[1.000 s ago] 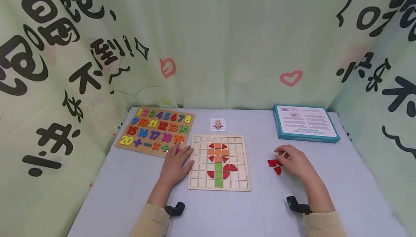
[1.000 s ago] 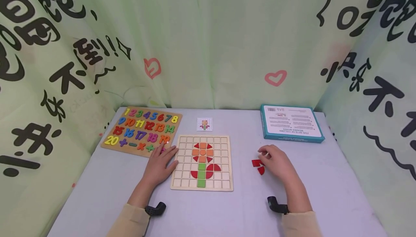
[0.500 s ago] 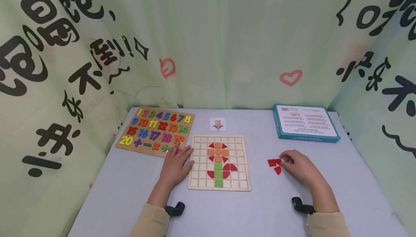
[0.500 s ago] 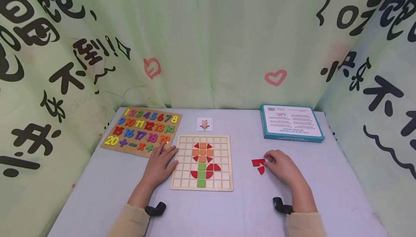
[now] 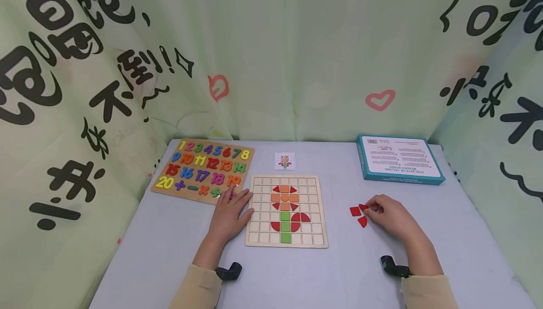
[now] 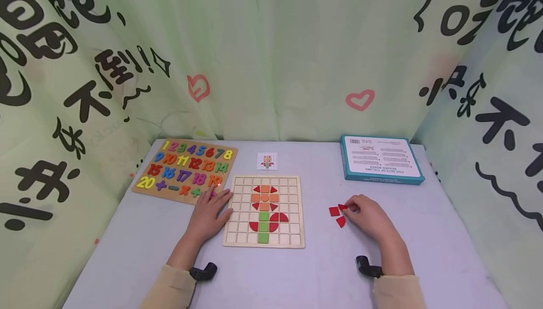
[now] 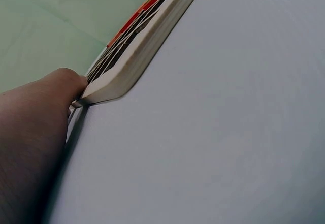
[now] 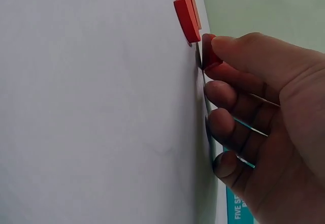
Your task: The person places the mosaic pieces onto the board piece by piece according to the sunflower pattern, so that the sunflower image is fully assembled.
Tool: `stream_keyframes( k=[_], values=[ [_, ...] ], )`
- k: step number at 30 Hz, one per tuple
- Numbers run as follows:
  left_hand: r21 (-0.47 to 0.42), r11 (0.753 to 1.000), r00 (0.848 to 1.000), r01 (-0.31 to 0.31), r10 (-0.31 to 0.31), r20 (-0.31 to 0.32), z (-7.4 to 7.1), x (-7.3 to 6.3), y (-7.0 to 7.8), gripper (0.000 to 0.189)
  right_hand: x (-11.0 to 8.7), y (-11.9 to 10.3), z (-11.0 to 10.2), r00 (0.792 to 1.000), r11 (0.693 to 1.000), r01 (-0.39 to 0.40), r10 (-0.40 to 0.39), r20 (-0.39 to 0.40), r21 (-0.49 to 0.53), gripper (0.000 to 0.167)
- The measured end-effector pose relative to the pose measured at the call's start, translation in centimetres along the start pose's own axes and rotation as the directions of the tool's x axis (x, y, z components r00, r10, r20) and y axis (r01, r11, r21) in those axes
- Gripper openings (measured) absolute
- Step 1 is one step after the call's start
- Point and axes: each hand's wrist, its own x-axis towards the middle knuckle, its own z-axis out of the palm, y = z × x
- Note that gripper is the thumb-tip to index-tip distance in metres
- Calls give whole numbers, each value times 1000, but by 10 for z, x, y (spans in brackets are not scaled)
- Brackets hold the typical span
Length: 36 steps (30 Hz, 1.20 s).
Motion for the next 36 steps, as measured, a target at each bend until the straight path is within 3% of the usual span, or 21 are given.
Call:
stream_keyframes(
  k=[11, 26, 36],
  values=[
    [-9, 1000, 1000, -6, 6, -9, 0, 0, 0, 56, 5, 7, -4, 995, 995, -94, 95, -12, 20, 44],
    [-10, 1000, 1000, -4, 4, -4, -1, 0, 0, 56, 13, 6, 1, 999, 999, -34, 34, -23, 7, 44],
    [-28, 1000, 1000, 1, -1, -3, -4, 0, 2, 56, 12, 5, 2, 998, 998, -64, 65, -25, 24, 42]
  ],
)
